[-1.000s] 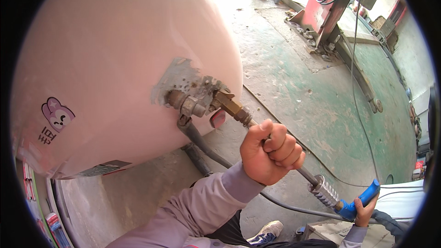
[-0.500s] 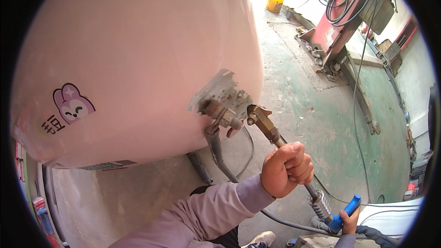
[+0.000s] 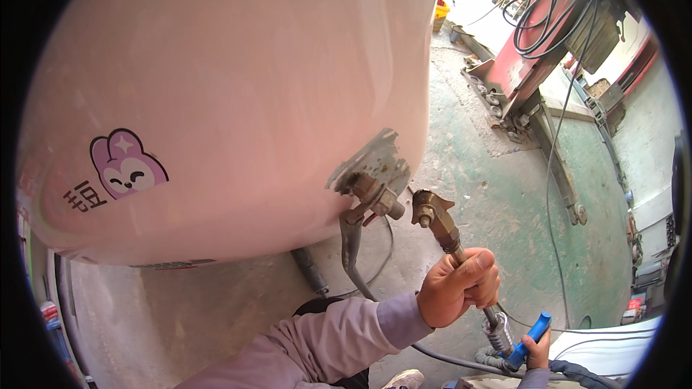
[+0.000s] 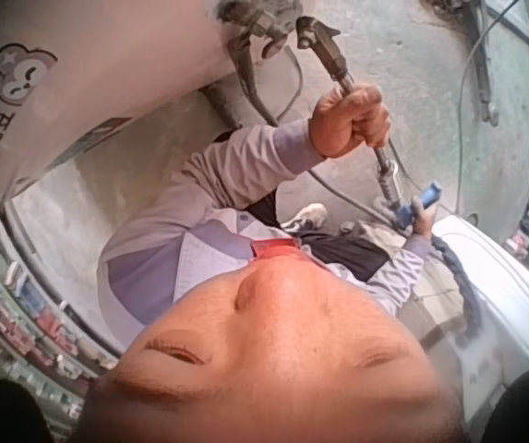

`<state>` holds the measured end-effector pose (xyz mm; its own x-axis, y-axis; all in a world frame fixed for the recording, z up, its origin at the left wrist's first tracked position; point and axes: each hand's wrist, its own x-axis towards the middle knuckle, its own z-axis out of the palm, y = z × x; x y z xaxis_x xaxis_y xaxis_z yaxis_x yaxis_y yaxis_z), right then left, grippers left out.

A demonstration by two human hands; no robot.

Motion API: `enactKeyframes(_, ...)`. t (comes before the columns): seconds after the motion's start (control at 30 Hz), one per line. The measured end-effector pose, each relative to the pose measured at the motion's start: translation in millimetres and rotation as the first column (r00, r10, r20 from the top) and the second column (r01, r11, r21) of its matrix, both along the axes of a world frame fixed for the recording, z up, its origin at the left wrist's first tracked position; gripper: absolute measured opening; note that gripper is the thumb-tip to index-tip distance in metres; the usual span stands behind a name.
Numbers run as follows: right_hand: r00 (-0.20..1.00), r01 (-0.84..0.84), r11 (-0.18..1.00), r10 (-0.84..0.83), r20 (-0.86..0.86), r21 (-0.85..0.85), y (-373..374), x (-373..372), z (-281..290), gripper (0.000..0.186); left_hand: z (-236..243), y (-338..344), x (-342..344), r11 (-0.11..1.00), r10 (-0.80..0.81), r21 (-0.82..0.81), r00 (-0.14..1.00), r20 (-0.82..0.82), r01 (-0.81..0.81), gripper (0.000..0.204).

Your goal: The person uses a welding torch to heat and work on the fuel cap area of a pink scooter. They manipulate the torch and the fuel cap assembly, applying heat to the joint.

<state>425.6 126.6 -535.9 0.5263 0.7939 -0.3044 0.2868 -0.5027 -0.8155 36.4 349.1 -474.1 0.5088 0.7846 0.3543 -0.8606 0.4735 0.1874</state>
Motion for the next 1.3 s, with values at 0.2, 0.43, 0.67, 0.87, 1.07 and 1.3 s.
enactKeyframes(0.2, 1.000, 0.003, 1.000, -0.003, -0.001, 0.028, -5.2, 9.9, -11.1, 0.093, -2.2, -1.6, -1.3, 0.998, -0.008, 0.067, 1.000, 0.017, 0.007, 0.040)
enactKeyframes(0.43, 1.000, -0.008, 0.999, 0.008, -0.003, 0.034, -5.9, 15.2, -15.5, 0.096, -3.0, -0.4, -1.9, 0.997, -0.036, 0.071, 0.999, 0.032, 0.033, 0.041)
enactKeyframes(0.67, 1.000, -0.006, 1.000, 0.007, -0.012, 0.022, -0.6, 1.8, -3.7, 0.101, -0.7, -2.0, -0.1, 0.999, -0.034, 0.032, 0.999, 0.030, 0.033, 0.041)
enactKeyframes(0.87, 1.000, -0.005, 0.999, 0.004, 0.011, 0.045, 1.2, -1.3, -5.4, 0.094, 0.7, -6.8, -2.6, 0.992, -0.093, 0.088, 0.996, 0.015, 0.091, 0.041)
enactKeyframes(1.07, 0.999, 0.023, 0.992, -0.025, 0.019, 0.120, 2.1, -4.8, -3.4, 0.096, 5.8, -14.7, -9.1, 0.975, -0.110, 0.192, 0.994, -0.025, 0.113, 0.046)
enactKeyframes(1.3, 0.998, 0.057, 0.985, -0.060, 0.010, 0.164, -2.7, -5.6, 0.3, 0.097, 9.5, -20.7, -11.8, 0.923, -0.106, 0.373, 0.994, 0.015, 0.092, 0.050)
